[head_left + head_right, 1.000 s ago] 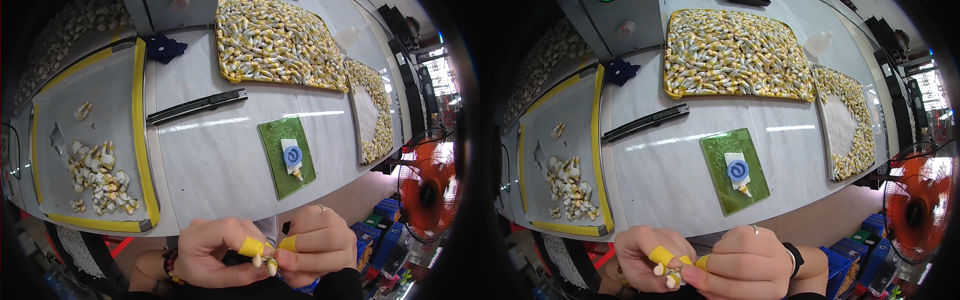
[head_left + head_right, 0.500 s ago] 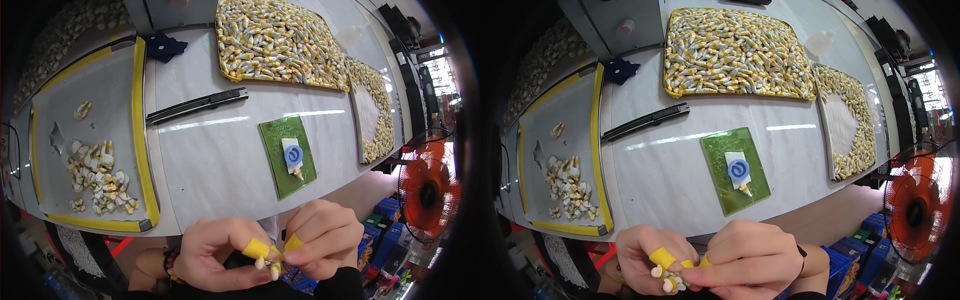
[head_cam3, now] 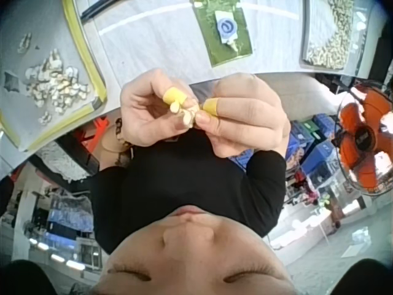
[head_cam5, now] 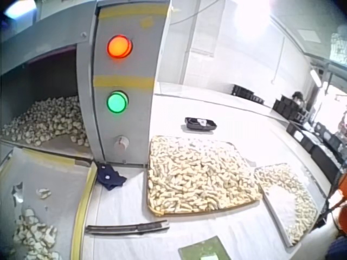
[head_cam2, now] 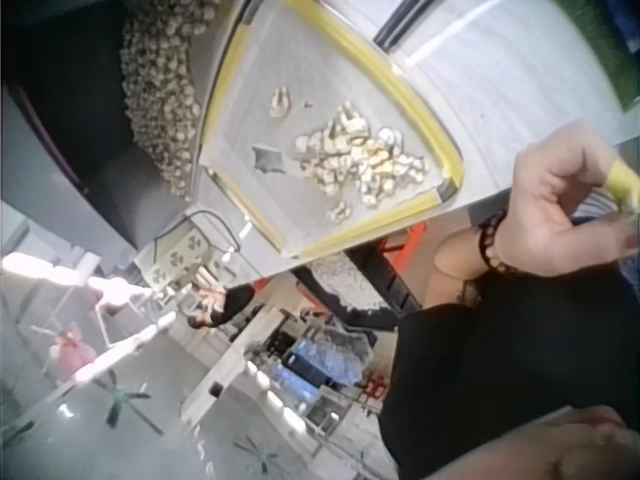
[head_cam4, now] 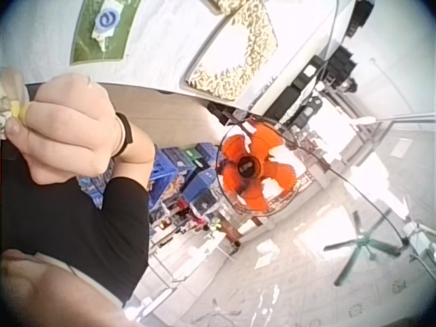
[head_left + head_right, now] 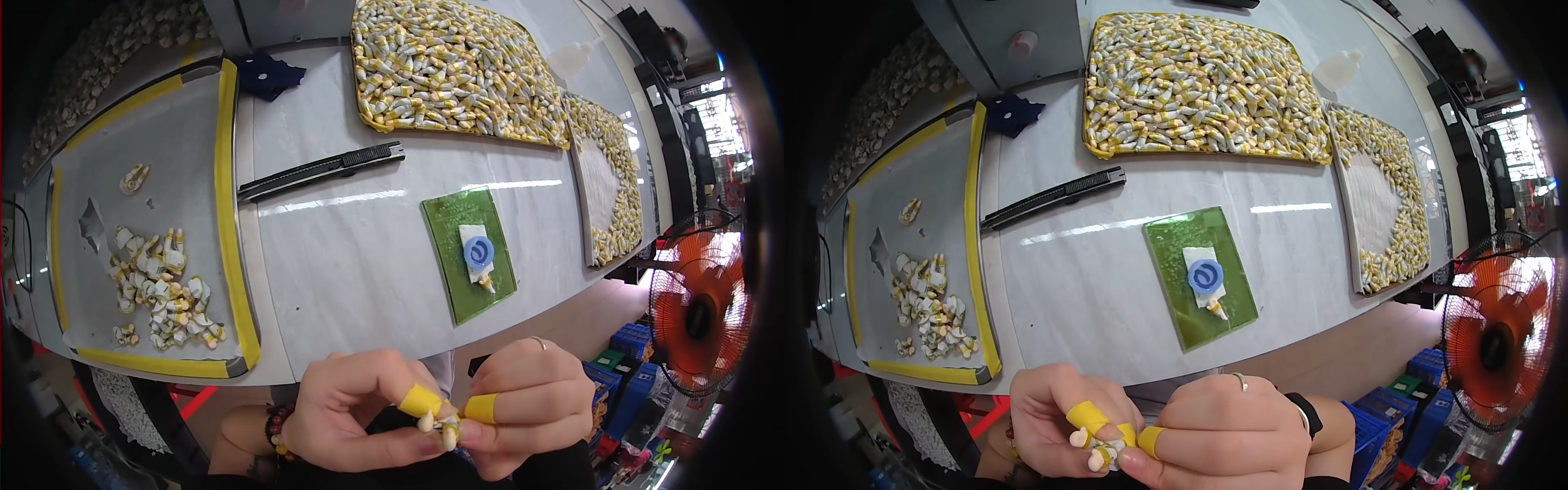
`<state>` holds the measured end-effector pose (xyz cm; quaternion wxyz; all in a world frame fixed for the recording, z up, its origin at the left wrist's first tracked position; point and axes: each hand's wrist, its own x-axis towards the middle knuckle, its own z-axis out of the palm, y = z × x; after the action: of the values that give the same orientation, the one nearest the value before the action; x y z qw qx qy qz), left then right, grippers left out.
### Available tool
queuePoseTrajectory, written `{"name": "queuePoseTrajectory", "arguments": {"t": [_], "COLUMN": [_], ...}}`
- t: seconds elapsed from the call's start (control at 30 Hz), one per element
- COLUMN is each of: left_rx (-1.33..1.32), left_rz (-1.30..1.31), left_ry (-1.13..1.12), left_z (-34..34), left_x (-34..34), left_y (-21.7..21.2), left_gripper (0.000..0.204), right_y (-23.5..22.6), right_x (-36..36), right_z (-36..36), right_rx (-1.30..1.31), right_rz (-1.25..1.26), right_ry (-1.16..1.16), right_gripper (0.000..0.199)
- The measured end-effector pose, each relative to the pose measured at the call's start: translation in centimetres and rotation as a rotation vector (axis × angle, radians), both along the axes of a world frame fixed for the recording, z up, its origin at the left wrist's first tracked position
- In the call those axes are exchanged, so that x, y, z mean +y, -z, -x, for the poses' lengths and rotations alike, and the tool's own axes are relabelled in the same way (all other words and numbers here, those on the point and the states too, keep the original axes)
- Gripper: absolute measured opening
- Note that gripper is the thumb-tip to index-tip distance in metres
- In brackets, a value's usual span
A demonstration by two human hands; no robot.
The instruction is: The person assembles small white and yellow decorative items on a workbench. They pick up individual pieces from a tray, apply adhesive from a tube, and attach a yellow component to the white base. The finished items are placed onto a large tray filled with similar completed pieces.
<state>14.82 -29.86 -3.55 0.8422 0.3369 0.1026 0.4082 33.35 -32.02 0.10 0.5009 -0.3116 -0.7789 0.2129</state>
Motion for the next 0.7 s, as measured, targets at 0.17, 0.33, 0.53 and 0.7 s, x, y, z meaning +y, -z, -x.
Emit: {"name": "queuePoseTrajectory", "arguments": {"t": [0.17, 0.33, 0.53, 0.7], "left_rx": [0.038, -0.054, 0.054, 0.015], "left_rz": [0.005, 0.102, 0.028, 0.024], "left_ry": [0.0, 0.0, -0.006, -0.002], "left_z": [-0.1, -0.3, -0.2, -0.2], "left_x": [0.1, -0.3, 0.1, 0.1], "left_y": [-0.3, -0.3, -0.5, -0.3], "left_gripper": [0.017, 0.015, 0.017, 0.017], "right_y": [-0.8, -1.3, -1.4, -1.6], "right_x": [0.3, -0.9, 0.9, 0.3], "right_z": [0.3, -0.2, 0.3, 0.2], "right_rx": [-0.044, -0.189, -0.194, -0.222], "right_rz": [-0.101, -0.082, -0.347, -0.256], "right_ry": [0.069, 0.055, 0.047, 0.072], "right_gripper": [0.006, 0.009, 0.009, 0.01]}}
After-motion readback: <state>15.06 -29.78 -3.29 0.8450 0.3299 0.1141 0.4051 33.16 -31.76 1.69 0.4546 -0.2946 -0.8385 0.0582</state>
